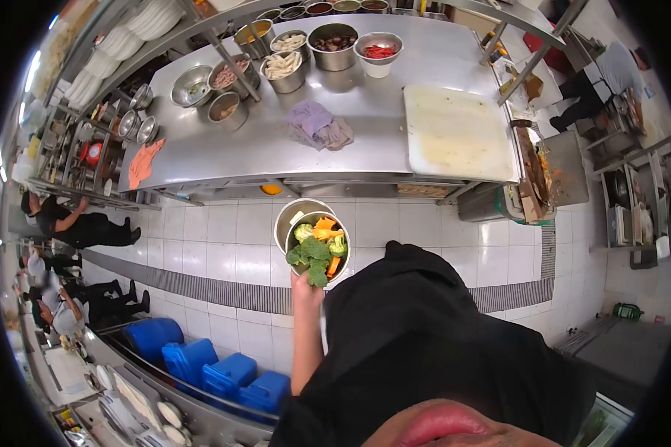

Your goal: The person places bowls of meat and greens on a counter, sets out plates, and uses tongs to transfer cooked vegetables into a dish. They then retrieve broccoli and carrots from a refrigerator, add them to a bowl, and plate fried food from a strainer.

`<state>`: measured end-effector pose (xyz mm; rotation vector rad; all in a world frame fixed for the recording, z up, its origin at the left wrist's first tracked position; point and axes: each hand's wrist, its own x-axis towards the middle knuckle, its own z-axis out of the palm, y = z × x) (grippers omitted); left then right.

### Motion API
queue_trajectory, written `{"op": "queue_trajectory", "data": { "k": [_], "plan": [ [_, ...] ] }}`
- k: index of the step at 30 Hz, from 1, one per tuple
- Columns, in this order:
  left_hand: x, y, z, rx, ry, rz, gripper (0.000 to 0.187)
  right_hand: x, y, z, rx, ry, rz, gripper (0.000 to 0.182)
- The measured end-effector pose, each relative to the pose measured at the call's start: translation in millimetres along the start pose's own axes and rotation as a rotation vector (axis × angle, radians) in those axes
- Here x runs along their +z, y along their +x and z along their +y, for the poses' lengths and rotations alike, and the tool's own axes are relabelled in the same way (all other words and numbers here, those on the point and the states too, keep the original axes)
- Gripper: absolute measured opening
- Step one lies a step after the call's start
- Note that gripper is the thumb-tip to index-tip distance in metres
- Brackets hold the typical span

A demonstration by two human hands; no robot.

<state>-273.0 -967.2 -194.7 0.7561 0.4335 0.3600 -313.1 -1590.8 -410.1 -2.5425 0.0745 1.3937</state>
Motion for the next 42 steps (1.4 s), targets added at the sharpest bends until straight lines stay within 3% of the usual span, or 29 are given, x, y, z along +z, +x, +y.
{"op": "queue_trajectory", "data": {
  "k": [4,6,7,10,13,14,15,16,17,19,20,21,23,28,29,31,35,37,38,39,40,42],
  "plan": [
    [-34.5,-7.5,-2.2,0.005,-0.029,0.162,0.063,4.8,77.2,-31.1,-0.27,-0.191,0.217,0.026],
    [-47.5,-7.6,4.9,0.032,-0.052,0.182,0.064,-91.2,55.7,-171.0,-0.397,-0.056,0.271,0.026],
    [-23.3,-23.1,19.6,0.051,-0.035,0.244,0.064,-150.4,28.9,-222.8,-0.453,-0.056,0.306,0.024],
    [-54.8,-13.3,31.1,0.094,-0.03,0.347,0.066,-256.7,37.3,-359.3,-0.821,-0.102,0.502,0.02],
    [-78.1,-6.8,46.8,0.177,-0.058,0.312,0.065,-357.1,39.0,-481.9,-0.771,-0.164,0.656,0.018],
    [-76.3,-8.6,53.6,0.227,-0.059,0.361,0.059,-396.3,63.1,-505.1,-0.948,-0.104,0.823,0.02],
    [-82.2,-6.6,59.3,0.274,-0.056,0.412,0.055,-435.8,66.7,-543.7,-0.853,-0.189,0.876,0.024],
    [-90.3,-4.1,63.4,0.271,-0.056,0.426,0.055,-469.1,97.2,-570.7,-0.986,-0.184,1.051,0.021],
    [-98.3,-1.5,67.9,0.309,-0.054,0.466,0.054,-503.6,113.2,-604.0,-0.957,-0.159,1.104,0.023],
    [-107.0,1.3,83.1,0.351,-0.046,0.524,0.053,-572.4,164.9,-660.4,-1.13,-0.122,1.305,0.025],
    [-109.2,1.2,91.2,0.341,-0.03,0.575,0.056,-601.2,160.9,-690.7,-0.823,-0.16,1.078,0.028],
    [-103.7,3.0,97.1,0.331,-0.015,0.627,0.059,-634.0,191.5,-709.5,-0.918,-0.243,1.175,0.03],
    [-80.0,10.6,110.4,0.405,0.004,0.656,0.059,-668.4,221.6,-750.2,-0.809,-0.335,1.182,0.028],
    [-84.4,17.9,103.1,0.599,0.529,0.701,0.06,-701.2,276.5,-810.8,-0.634,-0.804,1.063,0.029],
    [-70.8,21.5,109.7,0.593,0.532,0.712,0.06,-703.3,292.5,-813.7,-0.659,-0.811,1.04,0.028],
    [-27.6,35.6,128.8,0.391,0.083,0.788,0.058,-703.9,318.3,-810.7,-0.746,-0.745,1.04,0.03],
    [-23.3,65.3,124.0,0.42,0.114,0.923,0.053,-723.2,309.2,-813.7,-0.832,-0.712,0.848,0.03],
    [-38.6,66.3,116.7,0.439,0.218,0.969,0.05,-737.8,300.9,-809.5,-0.751,-0.05,0.272,0.032],
    [-34.7,70.9,119.1,0.438,0.212,0.97,0.05,-741.6,294.2,-809.9,-0.751,-0.056,0.273,0.032],
    [36.8,108.8,156.8,0.425,0.129,0.932,0.05,-739.8,283.5,-809.8,-0.836,-0.235,0.529,0.033],
    [-3.6,92.0,136.7,0.413,0.049,0.893,0.05,-738.6,277.2,-810.0,-0.911,-0.416,0.785,0.035],
    [-5.3,99.0,133.9,0.421,0.03,0.89,0.051,-741.3,287.6,-813.6,-0.985,-0.279,0.8,0.033]
  ]
}}
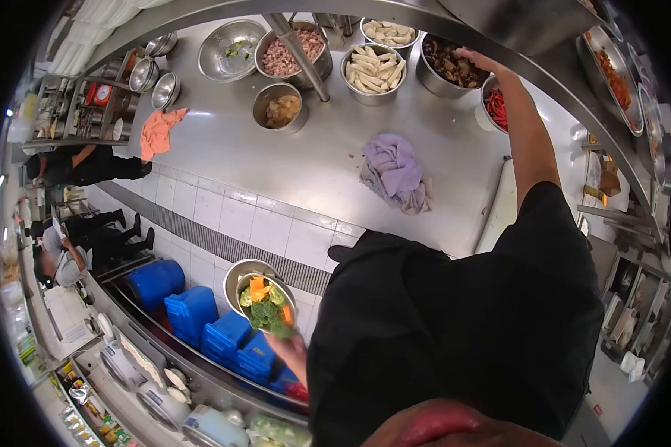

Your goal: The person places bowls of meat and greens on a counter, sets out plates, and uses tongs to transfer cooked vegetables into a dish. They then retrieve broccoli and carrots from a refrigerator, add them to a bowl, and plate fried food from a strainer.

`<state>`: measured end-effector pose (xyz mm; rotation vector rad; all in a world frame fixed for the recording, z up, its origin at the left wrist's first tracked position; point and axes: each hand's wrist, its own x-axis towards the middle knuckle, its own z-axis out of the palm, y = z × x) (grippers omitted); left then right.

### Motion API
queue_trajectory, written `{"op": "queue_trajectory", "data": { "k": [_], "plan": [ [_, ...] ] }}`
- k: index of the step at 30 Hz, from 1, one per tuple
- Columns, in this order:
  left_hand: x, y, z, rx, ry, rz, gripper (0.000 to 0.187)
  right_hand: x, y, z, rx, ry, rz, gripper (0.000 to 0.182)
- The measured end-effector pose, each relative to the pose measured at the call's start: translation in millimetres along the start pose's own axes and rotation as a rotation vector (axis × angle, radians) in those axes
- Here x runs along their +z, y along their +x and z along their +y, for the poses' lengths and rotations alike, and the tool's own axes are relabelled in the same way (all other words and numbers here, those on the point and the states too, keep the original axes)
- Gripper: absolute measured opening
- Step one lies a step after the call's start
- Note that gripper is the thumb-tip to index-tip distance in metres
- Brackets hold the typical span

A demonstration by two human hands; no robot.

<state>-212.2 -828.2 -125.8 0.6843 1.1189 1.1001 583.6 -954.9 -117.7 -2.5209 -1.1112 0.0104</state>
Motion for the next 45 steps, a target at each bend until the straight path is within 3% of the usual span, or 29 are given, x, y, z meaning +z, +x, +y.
{"op": "queue_trajectory", "data": {
  "k": [2,4,8,11,17,21,23,25,27,28,29,30,31,32,33,34,35,36,37,38,39,40,42,44,45],
  "plan": [
    [-4.5,6.3,-8.1,0.0,-0.019,-0.005,0.051,3.6,6.0,5.3,0.017,0.172,0.152,0.032],
    [-9.5,9.8,-15.0,0.008,-0.086,-0.033,0.052,15.7,12.2,4.3,0.056,0.154,0.238,0.032],
    [-14.9,10.8,-16.2,-0.04,-0.075,-0.038,0.053,35.7,21.1,2.4,0.123,0.073,0.315,0.032],
    [-5.6,4.0,-19.1,0.012,0.098,0.077,0.056,37.0,19.4,1.5,0.139,0.048,0.327,0.031],
    [-6.7,3.0,-19.5,0.04,0.178,0.047,0.063,27.5,13.5,-8.3,0.019,-0.042,0.168,0.031],
    [-5.7,4.5,-17.4,0.06,0.325,0.051,0.064,42.4,10.9,-20.9,-0.182,-0.272,0.012,0.031],
    [-5.0,4.7,-16.8,0.032,0.032,-0.037,0.061,35.4,7.3,-33.4,-0.24,-0.319,0.003,0.031],
    [-6.6,4.8,-17.9,0.038,0.025,-0.028,0.06,10.1,-0.7,-58.9,0.241,0.147,-0.295,0.027],
    [-7.2,6.7,-17.9,0.071,-0.004,0.003,0.06,27.5,0.8,-41.7,0.229,0.095,-0.301,0.026],
    [-7.4,7.7,-20.2,0.024,-0.086,-0.034,0.059,52.3,6.3,-9.7,-0.029,0.379,-0.291,0.024],
    [-9.0,5.3,-17.0,-0.01,-0.173,-0.059,0.06,53.4,3.8,-14.5,-0.023,0.353,-0.246,0.022],
    [-9.2,3.9,-13.9,0.047,-0.217,-0.002,0.06,70.1,7.2,-9.2,-0.134,0.18,-0.015,0.023],
    [-7.7,4.7,-9.1,0.022,-0.24,-0.039,0.056,63.0,11.1,-15.3,-0.042,0.192,-0.071,0.025],
    [-5.5,6.6,-3.3,0.006,-0.27,-0.077,0.052,49.1,10.0,-28.7,-0.21,0.137,0.015,0.026],
    [-6.1,6.6,3.7,0.079,-0.328,-0.016,0.052,52.6,11.3,-24.1,-0.161,0.232,0.131,0.024],
    [-7.4,5.1,10.6,0.03,-0.273,-0.007,0.053,42.2,26.8,-17.1,0.185,0.483,-0.139,0.021],
    [-5.7,3.4,13.9,-0.042,-0.21,-0.004,0.055,34.2,23.5,-15.9,0.254,0.6,-0.077,0.023],
    [1.4,-0.2,23.9,-0.025,-0.232,-0.008,0.059,25.1,9.5,-32.5,0.266,0.914,0.111,0.024],
    [-4.5,2.8,22.8,-0.02,-0.245,-0.024,0.06,31.2,22.3,2.9,0.268,0.994,0.097,0.026],
    [-12.2,3.5,20.3,-0.018,-0.253,-0.042,0.061,35.4,18.3,22.3,0.043,0.838,0.234,0.025],
    [-15.1,1.8,23.1,0.006,-0.292,-0.019,0.061,13.5,4.8,-10.8,0.319,1.154,0.229,0.024],
    [-15.2,0.4,27.9,-0.018,-0.285,-0.006,0.061,2.8,-10.2,-34.8,0.296,1.199,0.238,0.022],
    [-18.8,4.1,39.0,-0.023,-0.305,0.015,0.061,7.3,-32.3,-59.5,-0.008,0.847,0.174,0.021],
    [-26.3,12.8,35.3,-0.04,-0.307,0.013,0.06,11.0,-64.7,-135.1,0.114,1.239,-0.103,0.018],
    [-31.3,18.9,36.0,-0.039,-0.33,-0.019,0.06,19.2,-79.8,-180.8,0.121,1.276,-0.184,0.018]
  ]
}}
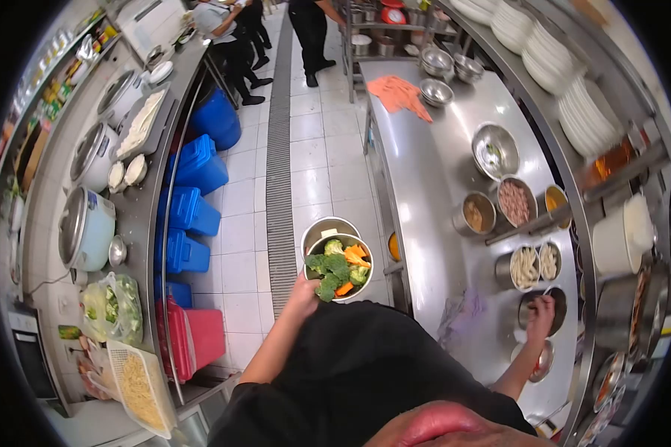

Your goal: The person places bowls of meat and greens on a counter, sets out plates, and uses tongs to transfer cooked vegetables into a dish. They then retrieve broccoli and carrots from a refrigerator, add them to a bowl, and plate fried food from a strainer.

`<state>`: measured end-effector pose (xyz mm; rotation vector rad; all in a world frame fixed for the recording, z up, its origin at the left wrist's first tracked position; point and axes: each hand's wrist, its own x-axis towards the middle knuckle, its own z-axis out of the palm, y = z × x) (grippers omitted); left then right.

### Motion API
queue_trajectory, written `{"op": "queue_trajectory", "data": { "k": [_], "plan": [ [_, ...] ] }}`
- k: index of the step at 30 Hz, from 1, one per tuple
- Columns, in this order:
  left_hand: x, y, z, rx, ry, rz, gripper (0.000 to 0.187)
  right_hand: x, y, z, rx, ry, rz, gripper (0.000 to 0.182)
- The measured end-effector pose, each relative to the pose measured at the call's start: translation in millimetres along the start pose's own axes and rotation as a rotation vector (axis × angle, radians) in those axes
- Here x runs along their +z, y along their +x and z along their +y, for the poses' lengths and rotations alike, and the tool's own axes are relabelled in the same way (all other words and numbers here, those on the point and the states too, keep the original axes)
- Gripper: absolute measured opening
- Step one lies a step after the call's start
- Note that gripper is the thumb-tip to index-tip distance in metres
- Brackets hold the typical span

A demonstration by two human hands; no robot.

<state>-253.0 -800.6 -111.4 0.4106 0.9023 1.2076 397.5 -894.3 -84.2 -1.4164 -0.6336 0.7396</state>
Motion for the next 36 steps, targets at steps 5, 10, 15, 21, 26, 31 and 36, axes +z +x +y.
{"op": "queue_trajectory", "data": {
  "k": [5,10,15,21,26,31,36],
  "plan": [
    [-32.2,46.5,28.9,-0.075,-0.096,-0.073,0.093,271.0,-62.8,-32.4,0.076,-0.195,-0.395,0.017],
    [-53.3,100.1,81.6,0.014,-0.049,-0.052,0.099,524.0,-117.8,-57.8,-0.299,-0.254,-0.903,0.023],
    [-96.5,145.0,154.2,0.091,0.006,-0.095,0.104,692.0,-172.3,-53.1,-0.888,-0.562,-1.218,0.022],
    [-147.8,185.0,232.8,0.125,0.009,-0.097,0.103,801.6,-193.0,-43.6,-1.11,-0.615,-1.214,0.026],
    [-163.2,204.8,301.9,0.088,-0.097,-0.02,0.101,879.3,-185.6,-51.6,-1.192,-0.586,-1.309,0.031],
    [-216.5,274.2,319.0,0.083,-0.145,-0.027,0.102,964.5,-157.6,-35.7,-1.195,-0.496,-1.348,0.035],
    [-224.6,317.7,409.9,0.166,-0.125,0.072,0.103,1063.9,-121.8,-22.2,-1.188,-0.347,-1.415,0.038]
  ]
}}
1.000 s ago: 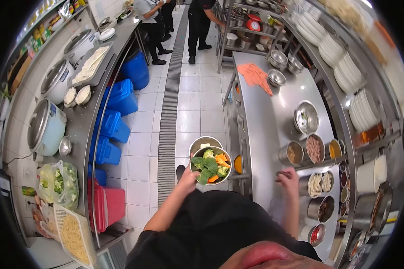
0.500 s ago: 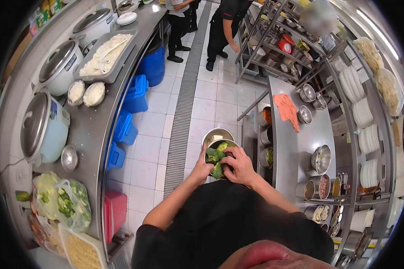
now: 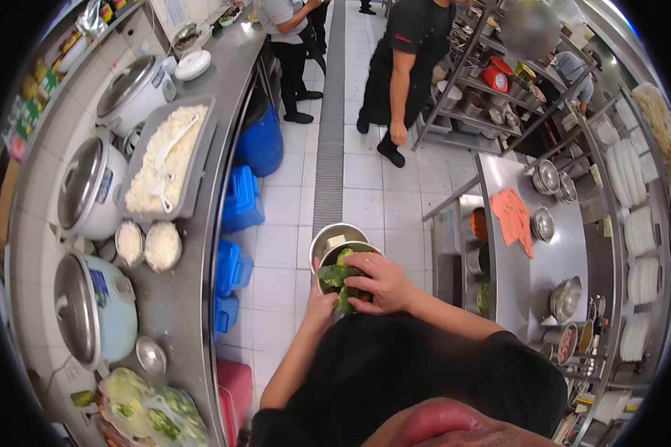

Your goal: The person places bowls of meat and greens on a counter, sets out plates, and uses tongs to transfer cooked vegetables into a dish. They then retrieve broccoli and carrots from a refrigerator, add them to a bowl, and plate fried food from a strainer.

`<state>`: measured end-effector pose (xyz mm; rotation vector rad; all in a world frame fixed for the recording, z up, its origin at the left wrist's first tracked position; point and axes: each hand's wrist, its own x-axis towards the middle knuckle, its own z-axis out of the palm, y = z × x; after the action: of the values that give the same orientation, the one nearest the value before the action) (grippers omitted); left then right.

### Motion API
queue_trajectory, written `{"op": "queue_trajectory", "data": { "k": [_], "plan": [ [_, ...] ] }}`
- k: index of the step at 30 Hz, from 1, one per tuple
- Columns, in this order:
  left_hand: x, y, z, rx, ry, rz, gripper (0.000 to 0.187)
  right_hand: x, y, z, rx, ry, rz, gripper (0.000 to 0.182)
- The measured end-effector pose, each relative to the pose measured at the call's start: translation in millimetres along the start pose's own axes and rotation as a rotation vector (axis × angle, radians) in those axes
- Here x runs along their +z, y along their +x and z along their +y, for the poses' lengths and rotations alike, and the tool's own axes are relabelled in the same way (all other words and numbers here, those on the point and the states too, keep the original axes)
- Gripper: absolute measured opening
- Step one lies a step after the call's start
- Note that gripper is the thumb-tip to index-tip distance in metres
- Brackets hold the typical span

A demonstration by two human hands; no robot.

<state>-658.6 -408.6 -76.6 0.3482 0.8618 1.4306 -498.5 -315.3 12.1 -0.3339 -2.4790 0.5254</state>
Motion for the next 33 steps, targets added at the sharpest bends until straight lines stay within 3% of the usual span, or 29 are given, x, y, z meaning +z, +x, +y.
{"op": "queue_trajectory", "data": {
  "k": [10,15,17,22,27,29,30,32,33],
  "plan": [
    [-27.9,129.8,113.7,0.065,-0.016,0.121,0.086,4.1,172.6,135.9,-0.24,0.194,-0.075,0.045],
    [-21.4,218.3,172.3,0.107,-0.012,0.152,0.082,12.7,239.9,214.2,-0.244,0.153,-0.142,0.049],
    [-24.8,257.4,195.6,0.098,-0.02,0.13,0.085,9.9,265.2,240.8,-0.193,0.188,-0.036,0.049],
    [-21.3,381.7,259.3,-0.047,0.044,-0.079,0.086,-27.2,341.1,313.9,-0.023,0.015,-0.066,0.053],
    [30.1,494.7,319.1,-0.115,0.098,-0.203,0.093,-77.0,378.5,389.2,0.096,-0.002,0.11,0.051],
    [49.2,567.6,332.3,-0.088,0.08,-0.249,0.081,-99.7,386.9,446.8,0.282,-0.108,0.383,0.044],
    [52.2,594.0,332.5,-0.094,0.091,-0.249,0.078,-107.3,389.2,471.2,0.292,-0.116,0.391,0.044],
    [64.2,645.3,339.6,-0.145,0.123,-0.28,0.074,-120.0,388.7,524.8,0.576,-0.085,0.596,0.039],
    [69.8,664.9,344.7,-0.19,0.161,-0.3,0.071,-125.3,388.0,549.7,0.588,-0.077,0.601,0.039]
  ]
}}
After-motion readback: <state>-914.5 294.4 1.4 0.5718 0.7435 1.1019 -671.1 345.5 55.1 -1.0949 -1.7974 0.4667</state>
